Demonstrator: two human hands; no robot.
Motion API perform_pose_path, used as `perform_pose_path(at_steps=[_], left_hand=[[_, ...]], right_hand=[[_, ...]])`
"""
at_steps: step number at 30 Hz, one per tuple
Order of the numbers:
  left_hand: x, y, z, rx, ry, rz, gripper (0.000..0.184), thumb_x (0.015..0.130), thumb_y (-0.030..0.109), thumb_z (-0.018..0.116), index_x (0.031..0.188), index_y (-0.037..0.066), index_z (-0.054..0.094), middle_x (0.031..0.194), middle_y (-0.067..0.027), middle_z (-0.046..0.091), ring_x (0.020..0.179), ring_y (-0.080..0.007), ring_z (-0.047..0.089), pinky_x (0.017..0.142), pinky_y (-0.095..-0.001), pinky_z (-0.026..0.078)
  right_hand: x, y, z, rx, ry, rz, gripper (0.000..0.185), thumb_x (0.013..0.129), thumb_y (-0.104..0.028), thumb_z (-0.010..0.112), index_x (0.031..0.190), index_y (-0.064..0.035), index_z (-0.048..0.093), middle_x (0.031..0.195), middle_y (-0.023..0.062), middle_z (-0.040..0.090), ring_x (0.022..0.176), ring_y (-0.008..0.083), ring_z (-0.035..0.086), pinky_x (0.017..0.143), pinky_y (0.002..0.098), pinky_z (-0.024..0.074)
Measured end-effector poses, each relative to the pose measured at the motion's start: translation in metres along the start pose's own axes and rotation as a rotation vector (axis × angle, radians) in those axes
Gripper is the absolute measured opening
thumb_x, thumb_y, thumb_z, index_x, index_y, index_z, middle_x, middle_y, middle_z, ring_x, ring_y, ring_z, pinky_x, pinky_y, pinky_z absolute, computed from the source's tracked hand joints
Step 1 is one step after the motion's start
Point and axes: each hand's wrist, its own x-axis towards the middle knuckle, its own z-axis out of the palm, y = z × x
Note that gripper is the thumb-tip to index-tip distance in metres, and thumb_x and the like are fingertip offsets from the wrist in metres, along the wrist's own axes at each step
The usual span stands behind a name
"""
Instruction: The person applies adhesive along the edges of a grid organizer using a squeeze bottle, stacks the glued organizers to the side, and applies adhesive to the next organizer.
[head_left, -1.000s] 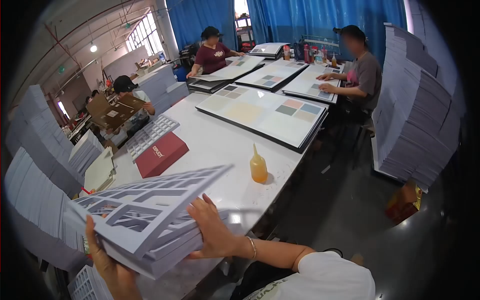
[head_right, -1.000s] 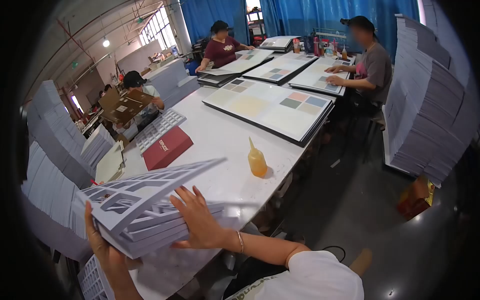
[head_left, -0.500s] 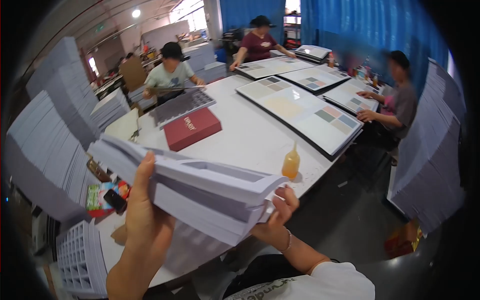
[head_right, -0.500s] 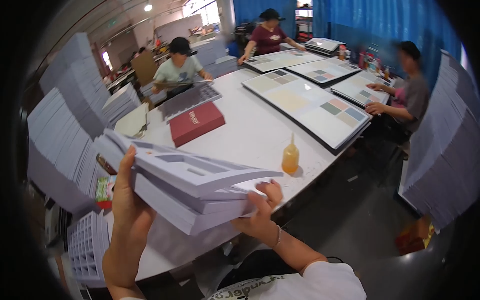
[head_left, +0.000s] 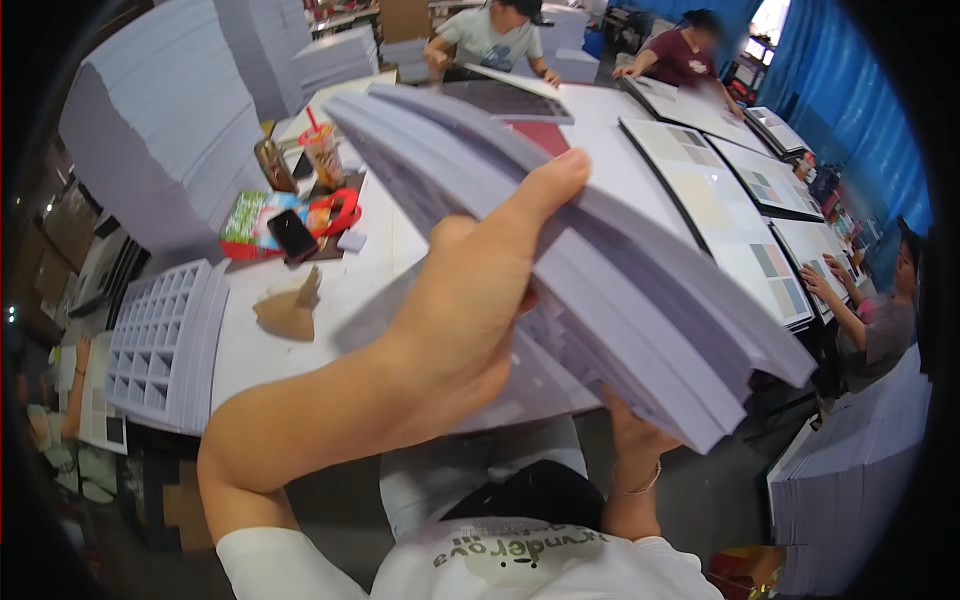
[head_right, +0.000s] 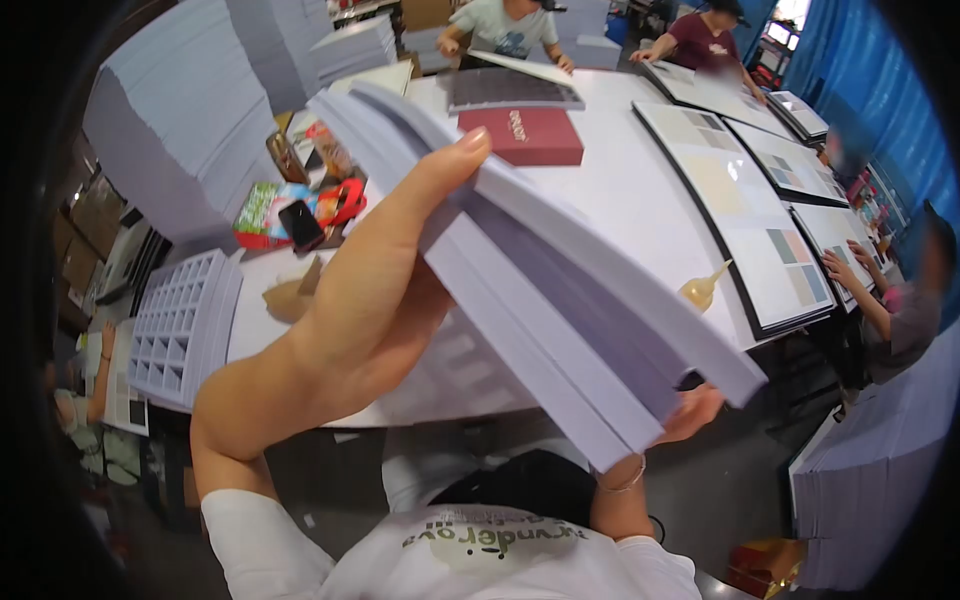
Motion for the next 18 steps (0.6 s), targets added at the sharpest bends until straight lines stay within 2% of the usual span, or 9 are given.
perform_pose_path(at_steps=[1,3,6,7,11,12,15,17,18], left_hand=[[0.001,-0.003,-0.004,0.024,-0.018,-0.015,0.042,0.088,0.045,0.067,0.113,0.011,0.062,0.104,0.002,0.064,0.096,-0.0111,0.058,0.093,-0.0309,0.04],[-0.003,-0.002,-0.002,0.025,-0.021,-0.031,0.042,0.088,0.046,0.068,0.112,0.012,0.062,0.103,0.0025,0.064,0.095,-0.0099,0.057,0.089,-0.03,0.04],[0.001,-0.003,0.001,-0.023,-0.047,-0.016,0.041,0.088,0.044,0.067,0.106,0.006,0.064,0.102,-0.0033,0.064,0.094,-0.0122,0.055,0.088,-0.0302,0.04],[0.004,-0.003,-0.001,-0.044,-0.059,-0.001,0.041,0.089,0.042,0.067,0.104,0.004,0.064,0.102,-0.0063,0.064,0.093,-0.0136,0.054,0.088,-0.0305,0.041],[0.03,0.0,-0.043,0.16,-0.262,-0.021,0.047,0.091,0.045,0.063,0.115,0.005,0.062,0.112,-0.0016,0.063,0.105,-0.0123,0.055,0.089,-0.0317,0.042],[0.03,0.002,-0.06,0.339,-0.23,-0.006,0.043,0.095,0.039,0.06,0.115,0.001,0.062,0.114,-0.0046,0.064,0.104,-0.0147,0.057,0.088,-0.0321,0.045],[0.02,0.006,-0.117,0.414,0.047,0.191,0.031,0.096,0.028,0.059,0.114,0.002,0.063,0.107,-0.0061,0.066,0.093,-0.012,0.06,0.078,-0.0268,0.045],[0.032,0.005,-0.165,0.326,0.33,0.436,0.034,0.088,0.024,0.071,0.112,0.001,0.065,0.099,-0.0039,0.067,0.09,-0.0103,0.061,0.073,-0.0234,0.045],[0.044,0.003,-0.191,0.359,0.362,0.549,0.04,0.085,0.019,0.074,0.118,-0.001,0.061,0.103,-0.0056,0.065,0.095,-0.0116,0.06,0.078,-0.024,0.046]], right_hand=[[-0.001,0.01,-0.006,-0.192,0.029,-0.04,0.094,0.067,-0.04,0.088,0.136,0.0016,0.04,0.128,0.0172,0.054,0.116,0.0331,0.054,0.104,0.0461,0.0392],[0.002,0.019,-0.011,-0.288,0.037,-0.026,0.091,0.066,-0.042,0.089,0.133,0.002,0.047,0.125,0.0162,0.059,0.113,0.032,0.059,0.102,0.0455,0.0417],[0.02,-0.006,-0.003,0.297,-0.026,0.182,0.081,0.066,-0.028,0.091,0.128,0.0051,0.05,0.119,0.0142,0.06,0.107,0.0244,0.058,0.098,0.0378,0.0439],[0.02,-0.002,0.002,0.404,-0.038,0.204,0.079,0.064,-0.016,0.092,0.128,0.0038,0.05,0.12,0.0147,0.059,0.106,0.0251,0.057,0.096,0.0367,0.0449],[0.035,-0.004,0.016,0.543,-0.119,0.333,0.06,0.073,-0.024,0.086,0.116,0.0067,0.057,0.106,0.009,0.061,0.099,0.0185,0.056,0.091,0.0311,0.0425],[0.034,0.004,0.017,0.532,-0.131,0.349,0.059,0.073,-0.023,0.086,0.116,0.0068,0.057,0.106,0.0087,0.061,0.098,0.0182,0.056,0.09,0.0306,0.0425],[0.039,0.015,0.02,0.525,-0.144,0.387,0.061,0.071,-0.025,0.087,0.115,0.0067,0.058,0.106,0.0085,0.061,0.097,0.0182,0.055,0.088,0.0311,0.0432],[0.041,0.022,0.023,0.577,-0.14,0.414,0.061,0.068,-0.02,0.088,0.114,0.0066,0.058,0.107,0.0093,0.061,0.096,0.019,0.055,0.088,0.0328,0.0444],[0.04,0.028,0.023,0.581,-0.167,0.425,0.063,0.069,-0.025,0.088,0.116,0.0065,0.057,0.107,0.0093,0.061,0.099,0.019,0.054,0.089,0.0332,0.0438]])
